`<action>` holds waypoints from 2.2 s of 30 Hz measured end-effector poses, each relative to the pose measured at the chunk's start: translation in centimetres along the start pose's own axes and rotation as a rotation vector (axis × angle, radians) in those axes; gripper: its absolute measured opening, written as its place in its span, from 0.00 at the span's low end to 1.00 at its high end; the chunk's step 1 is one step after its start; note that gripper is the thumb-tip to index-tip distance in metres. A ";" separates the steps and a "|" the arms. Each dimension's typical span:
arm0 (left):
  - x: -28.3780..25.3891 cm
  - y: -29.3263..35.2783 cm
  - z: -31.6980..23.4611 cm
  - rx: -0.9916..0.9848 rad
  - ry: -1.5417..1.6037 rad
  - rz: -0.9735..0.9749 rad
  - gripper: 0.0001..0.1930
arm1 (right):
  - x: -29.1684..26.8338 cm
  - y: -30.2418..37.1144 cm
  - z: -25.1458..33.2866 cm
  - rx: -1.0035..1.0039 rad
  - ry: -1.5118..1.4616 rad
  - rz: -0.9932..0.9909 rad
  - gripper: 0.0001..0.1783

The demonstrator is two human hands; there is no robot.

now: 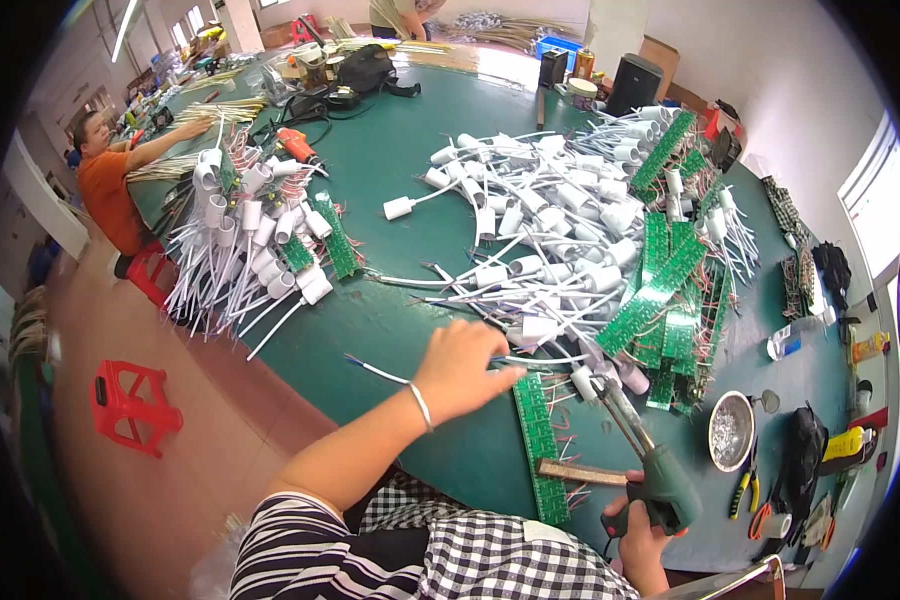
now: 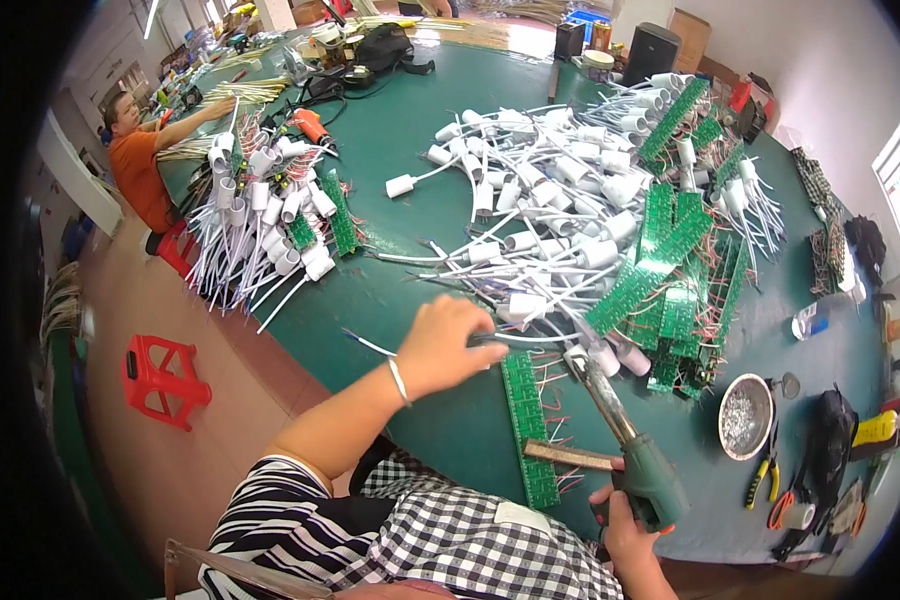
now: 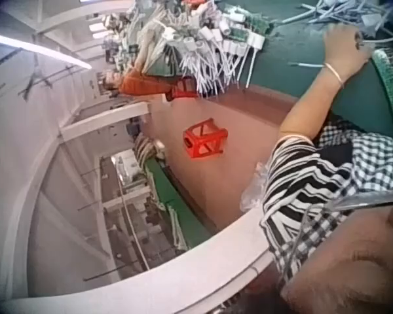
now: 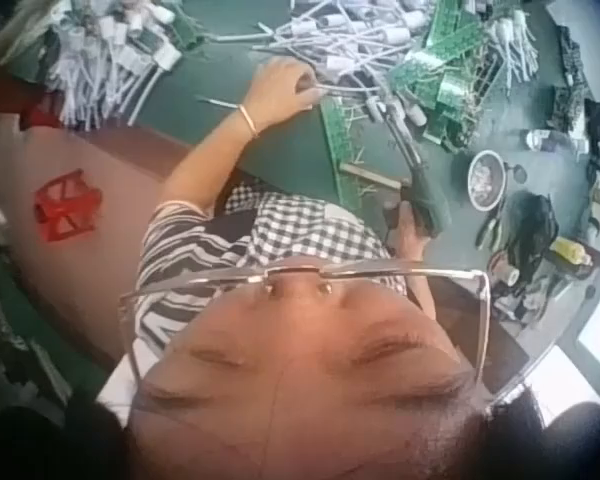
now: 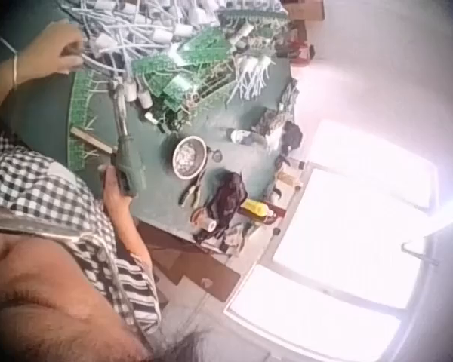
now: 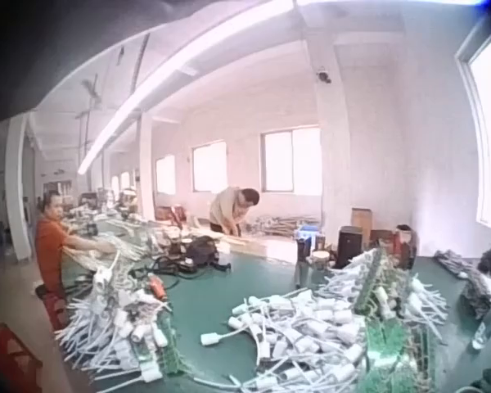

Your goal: The person solders electrical components and wires onto green circuit boards for LED light assembly. This is done using a soldering iron.

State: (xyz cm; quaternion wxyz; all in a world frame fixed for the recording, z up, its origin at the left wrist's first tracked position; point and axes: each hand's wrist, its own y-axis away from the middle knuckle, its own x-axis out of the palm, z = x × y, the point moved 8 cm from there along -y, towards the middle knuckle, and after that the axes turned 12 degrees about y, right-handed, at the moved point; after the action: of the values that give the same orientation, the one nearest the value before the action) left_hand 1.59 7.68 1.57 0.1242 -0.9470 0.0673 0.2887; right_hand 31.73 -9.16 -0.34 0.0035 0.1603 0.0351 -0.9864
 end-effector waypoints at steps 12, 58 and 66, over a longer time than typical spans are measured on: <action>-15.1 -11.8 18.8 -0.632 -0.564 -0.287 0.35 | -0.3 -0.2 2.1 0.077 -0.103 -0.142 0.19; 4.2 5.2 -2.4 0.071 -0.218 -0.165 0.06 | 3.2 -0.8 1.4 -0.089 0.614 0.262 0.18; 4.2 4.9 -2.1 0.058 -0.182 -0.150 0.06 | 3.6 -0.7 0.6 -0.025 0.576 0.277 0.19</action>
State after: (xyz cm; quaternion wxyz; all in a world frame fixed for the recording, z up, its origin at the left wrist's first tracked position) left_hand 5.17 2.11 -0.03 0.1785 -0.9151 -0.0068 0.3615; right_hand 28.11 -8.49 -0.90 0.1296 0.4362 0.0245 -0.8901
